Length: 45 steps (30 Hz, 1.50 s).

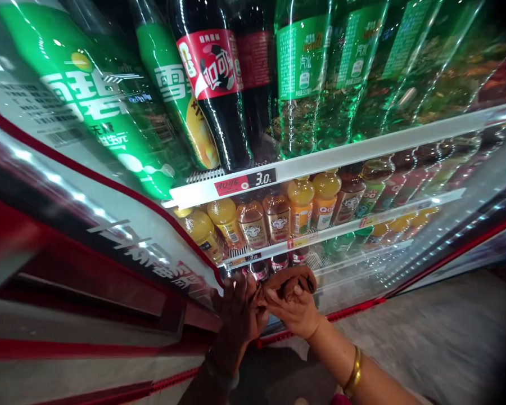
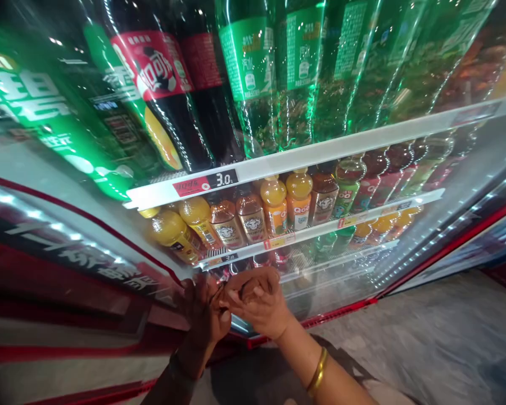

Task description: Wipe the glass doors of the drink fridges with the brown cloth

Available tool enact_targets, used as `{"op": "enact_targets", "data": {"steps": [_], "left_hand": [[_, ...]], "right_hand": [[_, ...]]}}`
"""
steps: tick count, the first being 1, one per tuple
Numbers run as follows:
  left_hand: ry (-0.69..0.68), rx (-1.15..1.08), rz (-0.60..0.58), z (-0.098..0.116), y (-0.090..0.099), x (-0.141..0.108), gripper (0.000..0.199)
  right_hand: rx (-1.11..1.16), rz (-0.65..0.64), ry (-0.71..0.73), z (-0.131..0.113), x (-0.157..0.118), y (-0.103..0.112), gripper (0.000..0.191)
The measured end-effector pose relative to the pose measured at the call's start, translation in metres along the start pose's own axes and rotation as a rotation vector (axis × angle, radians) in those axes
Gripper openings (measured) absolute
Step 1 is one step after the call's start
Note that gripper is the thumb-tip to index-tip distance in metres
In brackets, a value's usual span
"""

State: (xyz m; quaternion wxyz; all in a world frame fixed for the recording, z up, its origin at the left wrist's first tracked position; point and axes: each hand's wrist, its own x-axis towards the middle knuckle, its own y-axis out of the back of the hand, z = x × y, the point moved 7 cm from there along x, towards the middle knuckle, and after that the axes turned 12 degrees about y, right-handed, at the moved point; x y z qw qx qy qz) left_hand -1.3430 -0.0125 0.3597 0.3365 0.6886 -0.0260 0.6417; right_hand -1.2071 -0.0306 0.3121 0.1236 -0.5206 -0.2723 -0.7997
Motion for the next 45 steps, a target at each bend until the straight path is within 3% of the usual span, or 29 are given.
{"op": "enact_targets", "data": {"steps": [5, 10, 14, 19, 27, 32, 36, 41, 45], "left_hand": [[0.087, -0.008, -0.097, 0.015, -0.011, -0.009, 0.066], [0.147, -0.079, 0.026, 0.029, -0.015, -0.011, 0.059], [0.14, -0.083, 0.035, 0.028, -0.02, -0.014, 0.054], [0.118, -0.04, 0.008, 0.022, -0.027, -0.023, 0.061], [0.18, -0.087, -0.063, 0.011, -0.041, -0.046, 0.055], [0.095, -0.047, -0.04, 0.013, -0.055, -0.064, 0.057], [0.11, -0.045, 0.034, 0.017, -0.052, -0.063, 0.057], [0.132, -0.061, -0.041, 0.017, -0.05, -0.055, 0.056], [0.06, -0.07, 0.032, 0.021, -0.046, -0.053, 0.052]], "right_hand": [[-0.021, 0.041, 0.018, 0.022, 0.003, 0.019, 0.051], [-0.098, 0.075, -0.078, 0.034, 0.035, 0.025, 0.041], [-0.114, 0.093, -0.092, 0.028, 0.048, 0.02, 0.043], [-0.116, 0.076, -0.065, 0.026, 0.037, 0.018, 0.048], [-0.134, 0.05, -0.065, 0.025, 0.03, 0.013, 0.047], [-0.149, 0.013, -0.048, 0.026, 0.026, 0.013, 0.048], [-0.165, -0.023, -0.041, 0.026, 0.024, 0.012, 0.047], [-0.154, -0.036, -0.059, 0.028, 0.021, 0.009, 0.044], [-0.149, -0.038, -0.051, 0.027, 0.019, 0.008, 0.047]]}}
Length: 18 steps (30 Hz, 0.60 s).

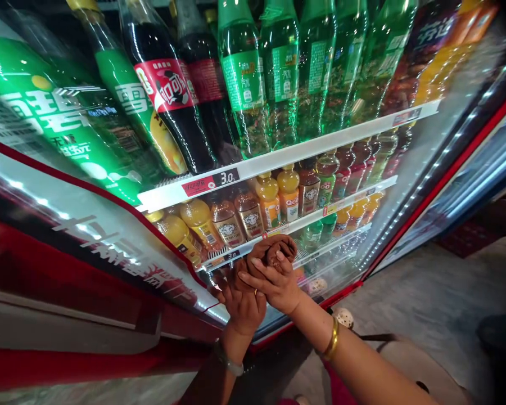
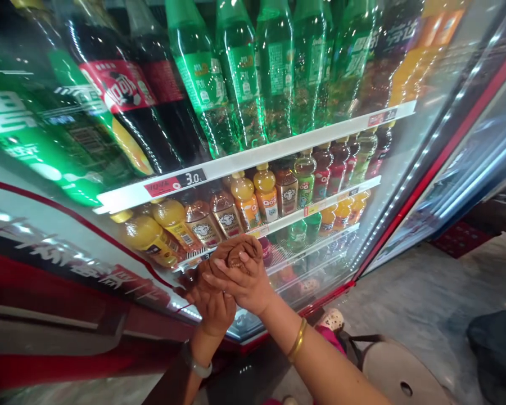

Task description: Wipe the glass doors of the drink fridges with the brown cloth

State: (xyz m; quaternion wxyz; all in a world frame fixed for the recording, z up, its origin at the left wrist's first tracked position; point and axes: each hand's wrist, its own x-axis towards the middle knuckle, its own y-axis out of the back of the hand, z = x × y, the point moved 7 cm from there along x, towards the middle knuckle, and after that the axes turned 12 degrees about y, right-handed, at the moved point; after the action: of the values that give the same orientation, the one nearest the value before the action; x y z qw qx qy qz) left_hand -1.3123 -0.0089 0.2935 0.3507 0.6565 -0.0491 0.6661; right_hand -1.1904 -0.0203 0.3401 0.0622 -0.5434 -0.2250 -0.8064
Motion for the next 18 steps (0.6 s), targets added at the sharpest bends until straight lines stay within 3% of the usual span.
{"op": "enact_targets", "data": {"steps": [10, 18], "left_hand": [[0.073, -0.065, -0.043, 0.009, 0.003, 0.022, 0.063], [0.043, -0.041, 0.002, 0.009, 0.003, 0.016, 0.058]], "right_hand": [[-0.062, -0.029, 0.012, 0.0, 0.003, 0.001, 0.044], [-0.032, 0.037, 0.02, -0.001, 0.007, 0.003, 0.043]]}}
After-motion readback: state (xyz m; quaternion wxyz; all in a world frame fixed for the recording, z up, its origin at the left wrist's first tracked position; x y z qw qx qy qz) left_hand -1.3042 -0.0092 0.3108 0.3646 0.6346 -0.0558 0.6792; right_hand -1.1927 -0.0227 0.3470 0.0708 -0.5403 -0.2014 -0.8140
